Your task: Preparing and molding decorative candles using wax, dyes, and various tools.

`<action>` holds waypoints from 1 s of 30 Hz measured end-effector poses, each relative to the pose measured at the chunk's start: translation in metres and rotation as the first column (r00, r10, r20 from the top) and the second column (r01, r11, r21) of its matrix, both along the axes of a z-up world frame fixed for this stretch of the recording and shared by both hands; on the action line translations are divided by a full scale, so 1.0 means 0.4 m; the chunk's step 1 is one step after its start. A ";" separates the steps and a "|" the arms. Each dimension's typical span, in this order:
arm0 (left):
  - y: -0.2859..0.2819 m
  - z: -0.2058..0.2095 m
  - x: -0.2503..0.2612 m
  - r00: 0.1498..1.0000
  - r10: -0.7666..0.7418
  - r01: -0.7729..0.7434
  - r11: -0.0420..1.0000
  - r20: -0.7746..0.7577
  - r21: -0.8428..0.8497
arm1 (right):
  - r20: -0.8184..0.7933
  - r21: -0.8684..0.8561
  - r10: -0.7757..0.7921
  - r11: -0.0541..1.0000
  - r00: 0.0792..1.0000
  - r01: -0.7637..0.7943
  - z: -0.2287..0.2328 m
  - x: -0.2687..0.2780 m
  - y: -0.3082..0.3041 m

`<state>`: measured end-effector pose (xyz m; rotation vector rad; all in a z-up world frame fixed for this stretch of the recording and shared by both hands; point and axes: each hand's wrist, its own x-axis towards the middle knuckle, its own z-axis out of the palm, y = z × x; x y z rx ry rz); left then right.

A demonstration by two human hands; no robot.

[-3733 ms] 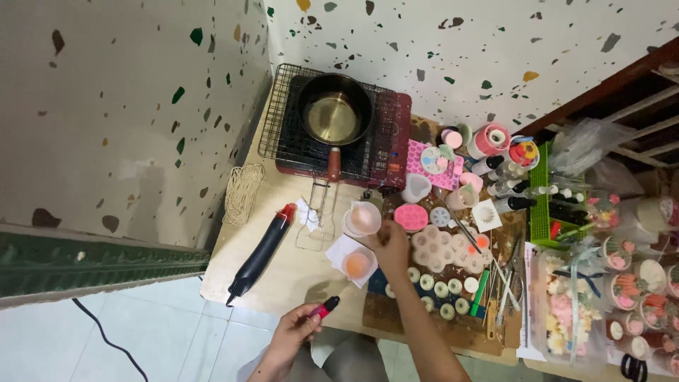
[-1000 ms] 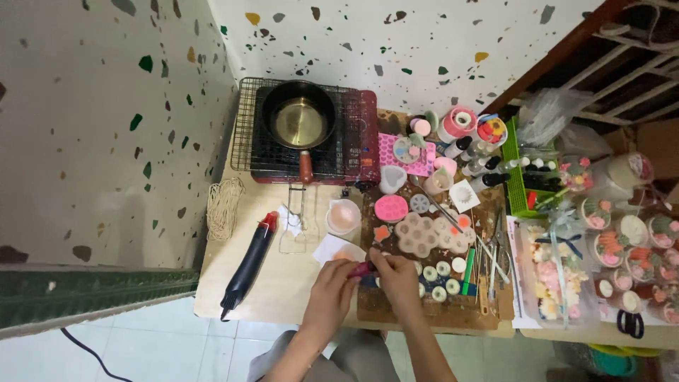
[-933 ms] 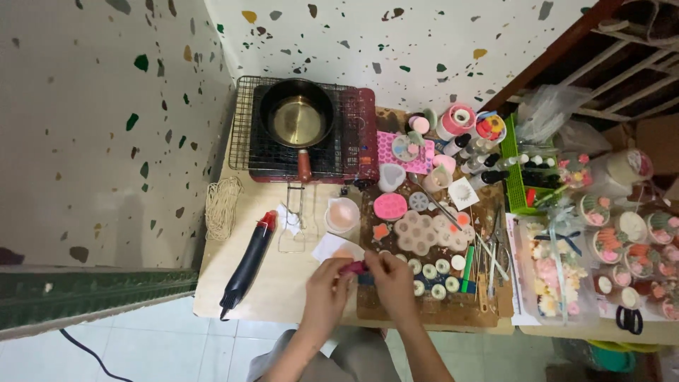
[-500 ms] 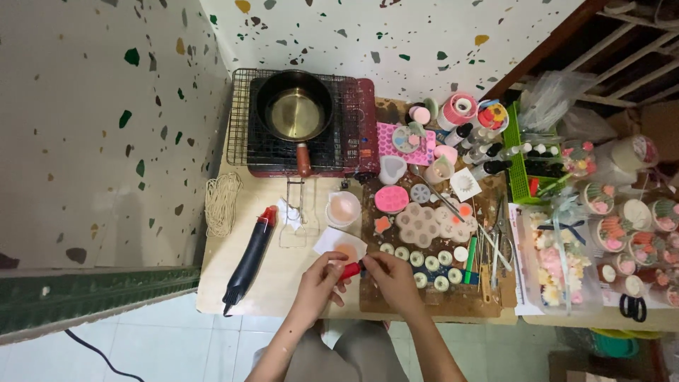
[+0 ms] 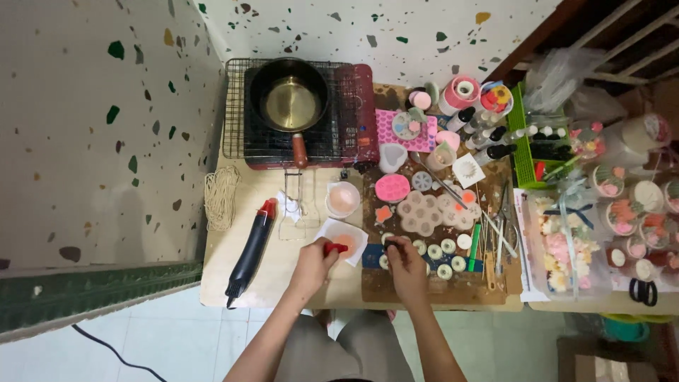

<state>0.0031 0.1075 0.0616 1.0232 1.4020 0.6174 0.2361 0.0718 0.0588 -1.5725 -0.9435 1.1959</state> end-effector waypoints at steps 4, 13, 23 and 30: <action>0.035 -0.035 0.033 0.918 -0.121 0.253 0.912 -0.378 0.322 | 0.111 0.045 0.019 0.999 0.994 -0.025 -0.050 0.014 -0.019; 0.073 -0.095 0.037 0.841 -0.231 0.381 0.895 -0.489 0.231 | 0.161 -0.045 -0.028 0.998 0.987 0.036 0.002 -0.015 -0.045; 0.076 -0.056 0.039 0.842 -0.287 0.382 0.915 -0.457 0.129 | 0.267 0.007 -0.011 1.000 0.964 0.009 0.043 -0.022 -0.047; 0.068 -0.064 0.042 0.849 -0.237 0.374 0.901 -0.473 0.221 | 0.291 0.020 -0.016 1.000 0.957 0.011 0.035 -0.024 -0.053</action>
